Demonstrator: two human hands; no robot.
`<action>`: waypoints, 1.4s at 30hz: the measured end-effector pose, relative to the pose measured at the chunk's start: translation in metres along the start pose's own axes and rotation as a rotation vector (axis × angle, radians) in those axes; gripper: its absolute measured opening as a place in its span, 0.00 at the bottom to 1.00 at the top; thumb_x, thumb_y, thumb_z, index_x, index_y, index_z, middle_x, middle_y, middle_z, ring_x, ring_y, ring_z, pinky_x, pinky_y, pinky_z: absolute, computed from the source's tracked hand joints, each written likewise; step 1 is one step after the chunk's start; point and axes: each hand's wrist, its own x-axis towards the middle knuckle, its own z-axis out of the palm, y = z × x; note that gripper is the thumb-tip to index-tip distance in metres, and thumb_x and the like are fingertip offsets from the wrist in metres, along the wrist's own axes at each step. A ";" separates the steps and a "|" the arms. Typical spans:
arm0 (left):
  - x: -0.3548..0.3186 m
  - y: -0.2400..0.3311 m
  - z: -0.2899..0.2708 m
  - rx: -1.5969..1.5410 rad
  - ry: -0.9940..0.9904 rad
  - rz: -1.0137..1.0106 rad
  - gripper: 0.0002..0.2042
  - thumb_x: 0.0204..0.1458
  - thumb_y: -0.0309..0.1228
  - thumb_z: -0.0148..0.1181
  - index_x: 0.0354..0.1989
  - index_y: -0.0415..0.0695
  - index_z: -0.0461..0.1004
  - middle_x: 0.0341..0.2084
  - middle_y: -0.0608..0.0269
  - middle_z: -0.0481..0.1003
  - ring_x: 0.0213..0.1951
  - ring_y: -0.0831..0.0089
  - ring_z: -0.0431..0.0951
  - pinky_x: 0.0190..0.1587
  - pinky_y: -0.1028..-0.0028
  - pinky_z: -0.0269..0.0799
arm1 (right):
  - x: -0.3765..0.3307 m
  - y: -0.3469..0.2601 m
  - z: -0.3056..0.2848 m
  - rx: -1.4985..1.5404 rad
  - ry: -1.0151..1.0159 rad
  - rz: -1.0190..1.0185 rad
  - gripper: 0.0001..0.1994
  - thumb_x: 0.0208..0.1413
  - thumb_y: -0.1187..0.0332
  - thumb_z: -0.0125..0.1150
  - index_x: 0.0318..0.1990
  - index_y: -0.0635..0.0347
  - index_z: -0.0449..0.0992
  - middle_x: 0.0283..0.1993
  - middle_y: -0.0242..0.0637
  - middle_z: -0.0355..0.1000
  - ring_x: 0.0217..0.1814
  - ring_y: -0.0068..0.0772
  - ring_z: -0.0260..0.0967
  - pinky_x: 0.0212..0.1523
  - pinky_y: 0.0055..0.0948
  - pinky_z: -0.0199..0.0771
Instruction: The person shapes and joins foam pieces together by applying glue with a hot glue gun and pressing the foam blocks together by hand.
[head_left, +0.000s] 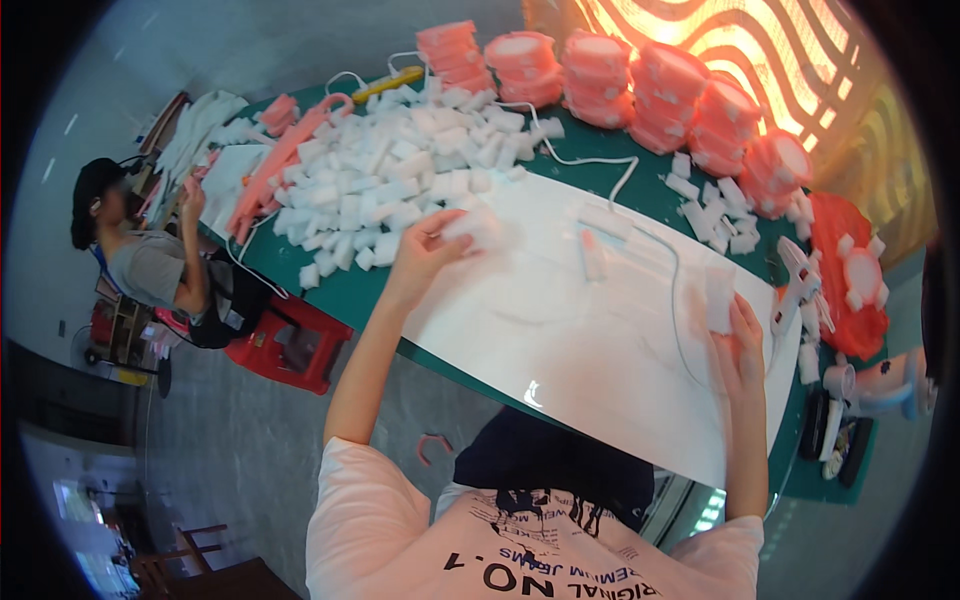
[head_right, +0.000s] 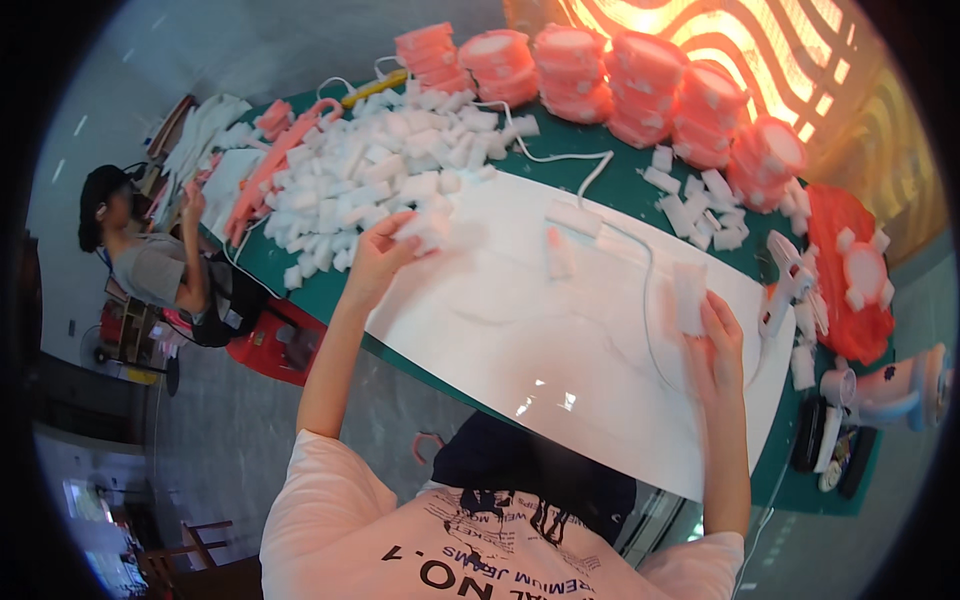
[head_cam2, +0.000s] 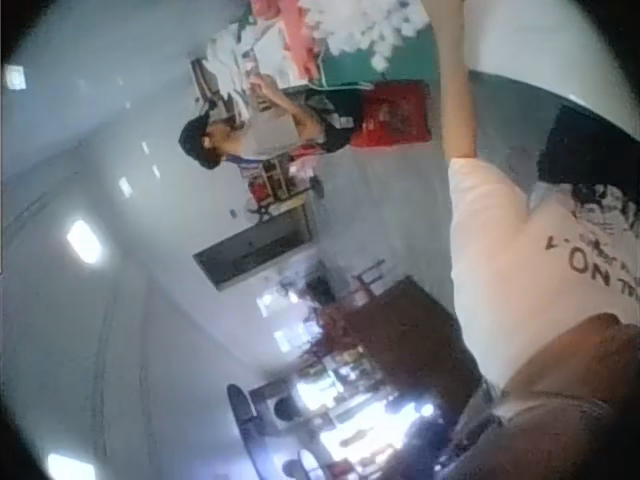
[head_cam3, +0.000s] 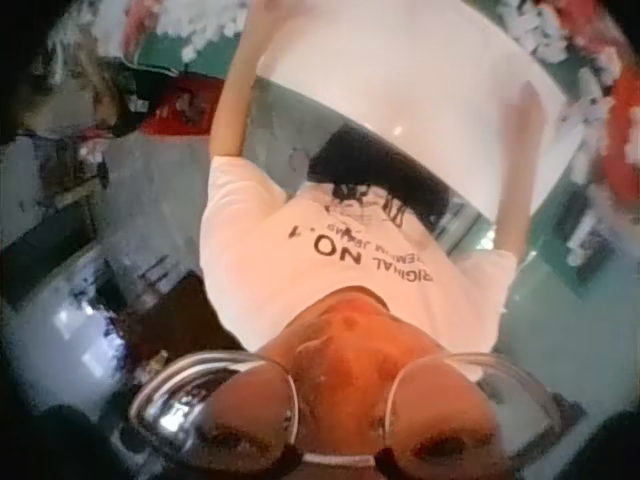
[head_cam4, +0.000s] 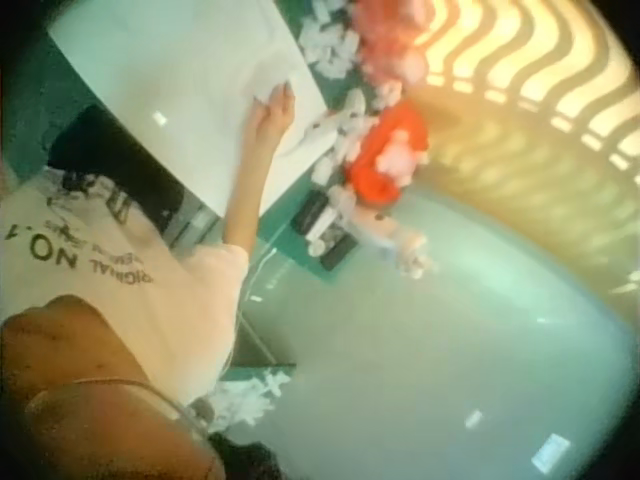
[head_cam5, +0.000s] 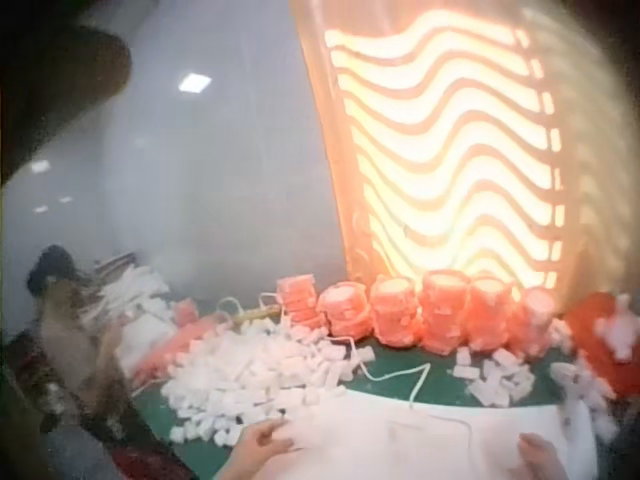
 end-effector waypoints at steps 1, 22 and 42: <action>0.007 -0.001 -0.014 0.006 -0.001 0.011 0.17 0.50 0.21 0.56 0.49 0.34 0.66 0.42 0.59 0.71 0.40 0.73 0.74 0.43 0.71 0.73 | -0.003 -0.003 -0.004 -0.038 0.000 0.000 0.13 0.57 0.72 0.52 0.48 0.68 0.67 0.47 0.43 0.69 0.51 0.33 0.66 0.56 0.34 0.64; 0.094 0.027 -0.121 1.048 0.563 0.645 0.12 0.47 0.22 0.53 0.41 0.41 0.73 0.39 0.56 0.74 0.44 0.62 0.73 0.48 0.69 0.65 | -0.011 -0.010 0.004 0.024 0.096 0.060 0.17 0.58 0.66 0.51 0.52 0.64 0.64 0.51 0.41 0.66 0.51 0.31 0.64 0.50 0.34 0.65; 0.070 -0.019 0.114 1.296 -0.777 0.404 0.15 0.36 0.24 0.64 0.37 0.44 0.73 0.37 0.63 0.71 0.44 0.64 0.69 0.50 0.68 0.62 | -0.036 0.026 0.035 -1.465 -0.623 -0.642 0.22 0.42 0.75 0.62 0.48 0.58 0.69 0.43 0.35 0.68 0.46 0.35 0.64 0.47 0.32 0.64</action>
